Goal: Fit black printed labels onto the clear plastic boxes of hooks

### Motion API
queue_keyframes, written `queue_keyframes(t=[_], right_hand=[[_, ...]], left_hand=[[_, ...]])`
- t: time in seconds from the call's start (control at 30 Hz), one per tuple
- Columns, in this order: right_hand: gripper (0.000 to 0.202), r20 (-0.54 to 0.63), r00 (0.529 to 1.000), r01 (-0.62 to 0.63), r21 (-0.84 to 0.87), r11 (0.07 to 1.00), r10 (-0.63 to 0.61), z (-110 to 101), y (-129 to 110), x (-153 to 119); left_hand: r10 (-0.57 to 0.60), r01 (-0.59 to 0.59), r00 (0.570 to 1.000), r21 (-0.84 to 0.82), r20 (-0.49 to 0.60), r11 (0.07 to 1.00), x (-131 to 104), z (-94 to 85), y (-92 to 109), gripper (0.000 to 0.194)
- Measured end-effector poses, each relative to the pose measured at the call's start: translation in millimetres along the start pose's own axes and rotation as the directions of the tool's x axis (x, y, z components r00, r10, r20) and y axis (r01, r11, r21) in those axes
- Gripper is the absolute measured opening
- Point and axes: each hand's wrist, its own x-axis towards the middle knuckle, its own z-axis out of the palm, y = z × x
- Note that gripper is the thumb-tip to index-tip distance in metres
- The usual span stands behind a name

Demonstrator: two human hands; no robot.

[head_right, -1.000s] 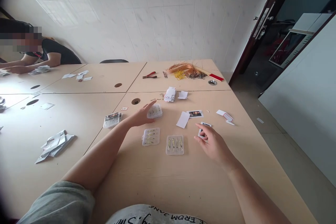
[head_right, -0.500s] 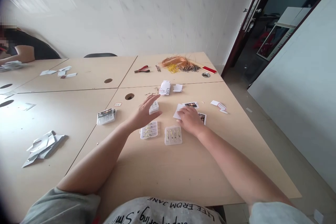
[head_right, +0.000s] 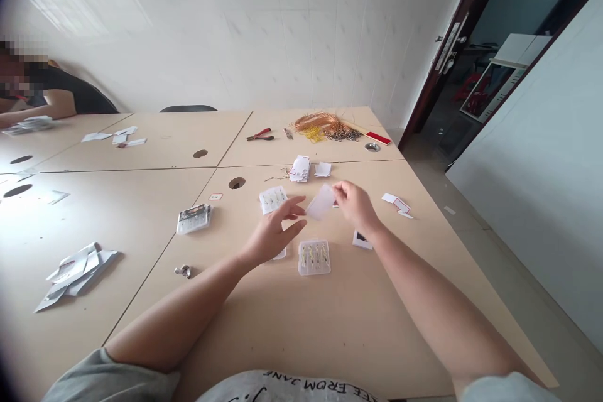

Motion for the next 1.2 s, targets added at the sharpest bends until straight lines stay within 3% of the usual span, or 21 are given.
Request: queue_keyframes(t=[0.17,0.3,0.43,0.63,0.73,0.93,1.2], right_hand=[[0.033,-0.177,0.983,-0.078,-0.117,0.99,0.056,-0.3,10.4,76.4],[0.031,-0.068,0.997,-0.047,-0.208,0.977,0.034,25.7,8.2,100.1],[0.031,0.08,0.997,0.024,-0.265,0.964,-0.002,33.8,15.6,93.9],[0.028,0.296,0.955,0.096,-0.326,0.94,0.006,-8.3,44.8,58.5],[0.029,0.358,0.932,0.079,-0.35,0.934,0.055,-14.2,53.8,44.0],[0.031,0.376,0.91,-0.04,-0.338,0.94,0.175,-6.5,51.9,43.3],[0.031,0.249,0.938,-0.208,-0.151,0.966,0.241,-6.0,35.9,38.4]], left_hand=[[-0.056,0.075,0.982,0.098,-0.183,0.992,4.8,-17.1,-27.3,0.038],[-0.108,0.151,0.954,0.134,-0.281,0.979,10.9,-27.5,-51.1,0.035],[-0.12,0.167,0.953,0.152,-0.278,0.974,13.6,-23.8,-63.4,0.043],[-0.112,0.156,0.961,0.162,-0.253,0.974,16.5,-14.2,-66.5,0.045],[-0.12,0.164,0.961,0.161,-0.25,0.973,16.7,-14.3,-67.7,0.044],[-0.111,0.157,0.954,0.148,-0.28,0.977,12.7,-15.9,-61.0,0.044],[-0.08,0.085,0.969,0.011,-0.233,0.996,8.3,-6.6,-30.8,0.038]])
